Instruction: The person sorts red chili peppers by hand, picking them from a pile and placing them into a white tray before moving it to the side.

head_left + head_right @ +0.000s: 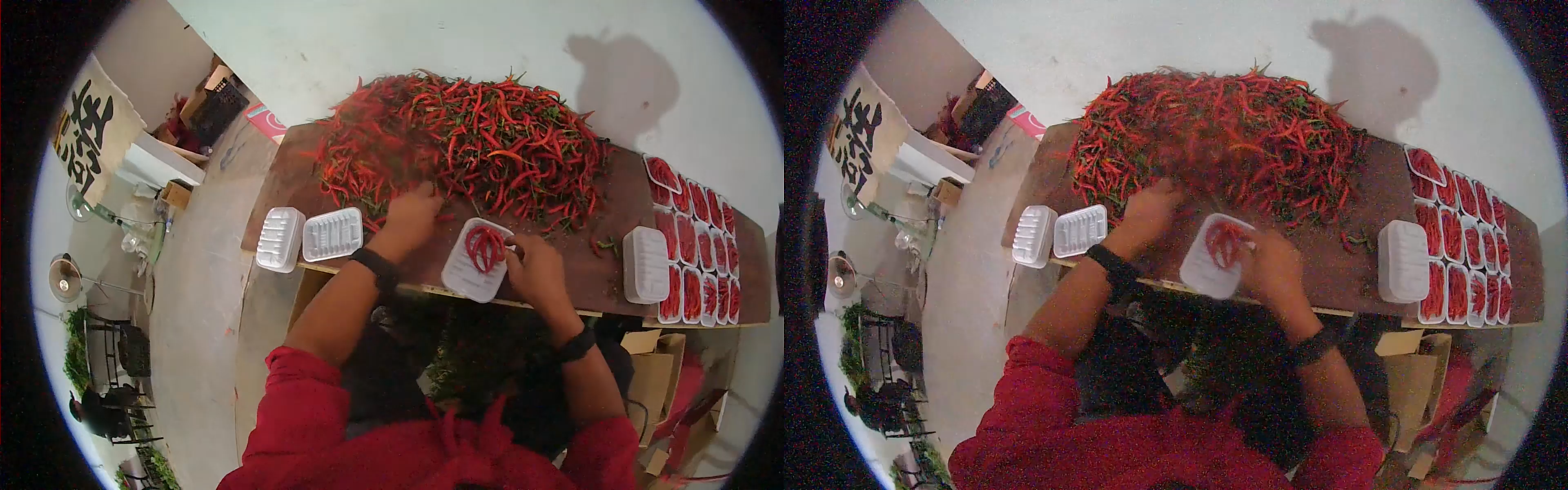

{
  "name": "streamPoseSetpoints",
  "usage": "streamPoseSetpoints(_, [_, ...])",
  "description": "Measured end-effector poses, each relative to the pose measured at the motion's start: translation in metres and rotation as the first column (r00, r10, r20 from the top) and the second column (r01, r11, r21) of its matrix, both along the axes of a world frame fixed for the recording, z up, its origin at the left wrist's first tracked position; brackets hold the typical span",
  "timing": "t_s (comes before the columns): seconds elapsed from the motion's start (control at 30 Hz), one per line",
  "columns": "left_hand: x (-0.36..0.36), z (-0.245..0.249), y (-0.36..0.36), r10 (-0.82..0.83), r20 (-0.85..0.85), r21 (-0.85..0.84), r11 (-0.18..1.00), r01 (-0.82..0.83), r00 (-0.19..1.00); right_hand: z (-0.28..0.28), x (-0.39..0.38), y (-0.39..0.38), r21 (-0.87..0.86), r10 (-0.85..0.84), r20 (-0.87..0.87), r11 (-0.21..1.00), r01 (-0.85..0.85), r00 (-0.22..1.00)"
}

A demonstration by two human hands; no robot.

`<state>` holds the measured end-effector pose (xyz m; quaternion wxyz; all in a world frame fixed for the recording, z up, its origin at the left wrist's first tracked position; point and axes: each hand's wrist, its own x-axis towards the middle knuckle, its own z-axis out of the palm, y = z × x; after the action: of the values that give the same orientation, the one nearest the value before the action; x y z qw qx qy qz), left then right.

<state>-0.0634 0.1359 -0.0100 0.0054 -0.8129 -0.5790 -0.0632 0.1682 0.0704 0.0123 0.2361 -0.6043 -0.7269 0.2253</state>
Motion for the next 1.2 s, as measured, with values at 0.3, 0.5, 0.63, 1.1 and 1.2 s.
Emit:
streamPoseSetpoints(0.3, [-0.015,0.042,-0.019,-0.059,0.361,0.264,0.964,-0.042,0.931,-0.002,0.0,-0.004,0.081,-0.039,-0.084,0.996,0.046,0.996])
streamPoseSetpoints(0.5, [0.0,0.047,-0.056,0.131,0.642,-0.292,0.953,0.083,0.756,-0.001,-0.027,-0.024,-0.066,0.098,-0.293,0.99,-0.122,0.951])
streamPoseSetpoints(0.63, [0.006,0.039,-0.08,0.352,0.827,-0.511,0.795,0.326,0.438,-0.009,-0.04,-0.031,-0.161,0.147,-0.473,0.955,-0.249,0.869])
streamPoseSetpoints(1.1, [0.005,0.047,-0.099,-0.087,0.587,-0.088,0.981,0.17,0.805,-0.006,-0.053,-0.033,-0.168,0.225,-0.373,0.938,-0.304,0.9])
streamPoseSetpoints(1.2, [0.006,0.038,-0.099,-0.199,0.496,0.1,0.98,0.173,0.845,-0.011,-0.053,-0.029,-0.209,0.178,-0.394,0.938,-0.277,0.902])
